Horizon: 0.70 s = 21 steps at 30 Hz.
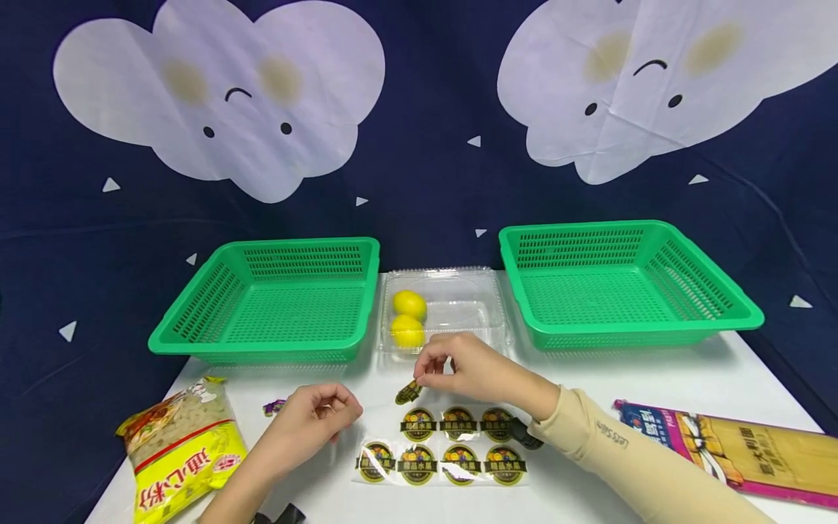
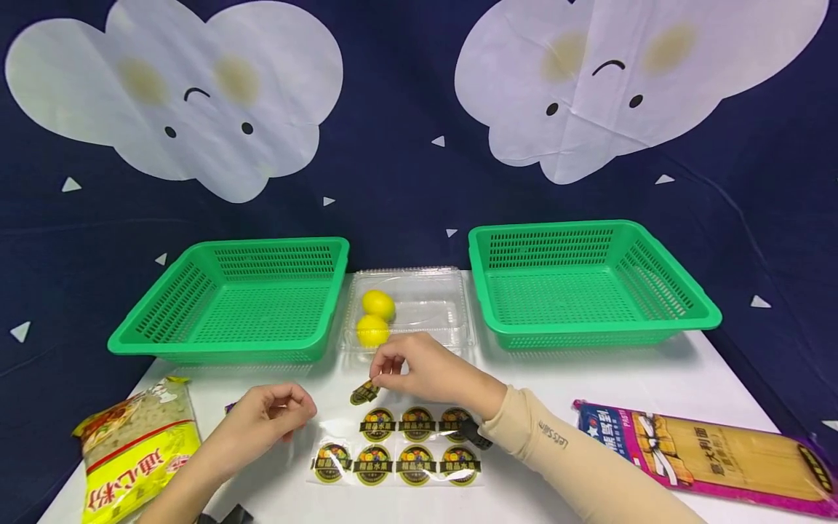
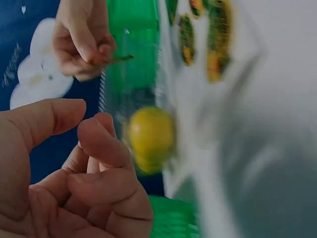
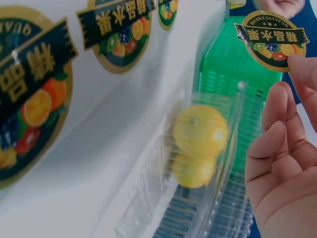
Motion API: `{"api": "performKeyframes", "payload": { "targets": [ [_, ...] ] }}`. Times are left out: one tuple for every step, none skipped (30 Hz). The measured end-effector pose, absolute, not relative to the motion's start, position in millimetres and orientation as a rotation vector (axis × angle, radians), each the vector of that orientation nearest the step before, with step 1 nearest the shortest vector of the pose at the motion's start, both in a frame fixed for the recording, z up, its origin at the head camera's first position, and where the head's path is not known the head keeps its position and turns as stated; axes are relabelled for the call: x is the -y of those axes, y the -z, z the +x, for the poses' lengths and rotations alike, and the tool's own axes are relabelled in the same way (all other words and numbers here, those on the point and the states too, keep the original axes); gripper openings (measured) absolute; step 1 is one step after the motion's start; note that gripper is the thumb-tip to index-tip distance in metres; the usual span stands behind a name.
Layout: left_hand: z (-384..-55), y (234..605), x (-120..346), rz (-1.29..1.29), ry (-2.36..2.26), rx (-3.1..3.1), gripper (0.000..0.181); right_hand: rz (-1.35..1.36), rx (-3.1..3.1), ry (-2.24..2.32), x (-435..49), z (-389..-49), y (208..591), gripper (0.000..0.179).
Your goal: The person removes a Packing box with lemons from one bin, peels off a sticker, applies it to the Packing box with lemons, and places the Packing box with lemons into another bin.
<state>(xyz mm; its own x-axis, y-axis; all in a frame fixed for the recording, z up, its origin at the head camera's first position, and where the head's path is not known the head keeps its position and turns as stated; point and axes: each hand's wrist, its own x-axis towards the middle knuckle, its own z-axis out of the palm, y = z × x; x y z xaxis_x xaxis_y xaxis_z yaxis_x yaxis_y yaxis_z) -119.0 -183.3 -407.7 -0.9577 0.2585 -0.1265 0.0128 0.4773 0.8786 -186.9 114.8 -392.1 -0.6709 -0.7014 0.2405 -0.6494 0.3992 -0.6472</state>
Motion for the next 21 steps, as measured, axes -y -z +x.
{"api": "performKeyframes", "payload": {
  "targets": [
    [-119.3, 402.9, 179.7, 0.286, -1.447, -2.533, 0.012, -1.233, -2.577, 1.138, -116.1, -186.6, 390.5, 0.009],
    [-119.7, 397.9, 175.5, 0.333, -1.42, -2.579, 0.01, -1.226, -2.585, 1.138, -117.2, -186.4, 389.1, 0.009],
    [-120.2, 393.0, 171.0, 0.376, -1.395, -2.62, 0.008, -1.222, -2.594, 1.137, -118.3, -186.3, 387.9, 0.01],
    [-120.9, 388.6, 166.3, 0.434, -1.376, -2.659, 0.008, -1.222, -2.601, 1.137, -119.2, -186.1, 386.9, 0.01],
    [-121.8, 384.7, 161.5, 0.49, -1.36, -2.692, 0.008, -1.225, -2.608, 1.138, -120.0, -186.0, 386.1, 0.01],
    [-122.9, 381.2, 156.6, 0.539, -1.344, -2.723, 0.008, -1.229, -2.615, 1.138, -120.7, -185.9, 385.3, 0.01],
    [-123.9, 378.2, 151.8, 0.575, -1.335, -2.743, 0.008, -1.23, -2.619, 1.142, -121.5, -186.0, 384.8, 0.01],
    [-125.1, 375.5, 147.1, 0.597, -1.32, -2.763, 0.008, -1.232, -2.618, 1.149, -122.3, -186.0, 384.4, 0.01],
    [-126.3, 373.4, 142.8, 0.621, -1.308, -2.78, 0.008, -1.231, -2.617, 1.154, -123.1, -186.1, 384.0, 0.009],
    [-127.7, 372.1, 138.6, 0.639, -1.301, -2.795, 0.008, -1.23, -2.615, 1.162, -123.7, -186.0, 383.6, 0.01],
    [-129.1, 371.1, 135.0, 0.651, -1.293, -2.809, 0.008, -1.229, -2.614, 1.167, -124.3, -186.0, 383.3, 0.01],
    [-130.5, 370.5, 131.9, 0.657, -1.285, -2.824, 0.008, -1.226, -2.612, 1.174, -124.8, -186.0, 383.0, 0.01],
    [-132.2, 370.5, 129.0, 0.667, -1.28, -2.834, 0.008, -1.222, -2.612, 1.179, -125.4, -185.9, 382.9, 0.01],
    [-133.7, 370.7, 126.5, 0.674, -1.276, -2.842, 0.008, -1.219, -2.611, 1.183, -125.8, -185.7, 382.7, 0.01],
    [-135.2, 371.1, 124.4, 0.682, -1.272, -2.848, 0.009, -1.215, -2.613, 1.184, -126.2, -185.4, 382.6, 0.01],
    [-136.8, 371.9, 122.5, 0.688, -1.269, -2.853, 0.009, -1.212, -2.615, 1.185, -126.7, -185.2, 382.5, 0.01],
    [-138.2, 372.7, 120.6, 0.692, -1.263, -2.861, 0.009, -1.208, -2.619, 1.185, -127.2, -184.9, 382.5, 0.01],
    [-139.4, 373.4, 118.9, 0.697, -1.257, -2.866, 0.01, -1.204, -2.62, 1.188, -127.7, -184.7, 382.4, 0.01],
    [-140.5, 374.1, 117.2, 0.703, -1.257, -2.867, 0.01, -1.199, -2.62, 1.188, -128.1, -184.6, 382.2, 0.01],
    [-141.3, 374.6, 115.5, 0.706, -1.256, -2.868, 0.01, -1.196, -2.62, 1.19, -128.6, -184.4, 382.2, 0.01],
    [-142.2, 375.2, 113.8, 0.708, -1.254, -2.871, 0.01, -1.194, -2.622, 1.192, -129.1, -184.4, 382.2, 0.01]
  ]
}}
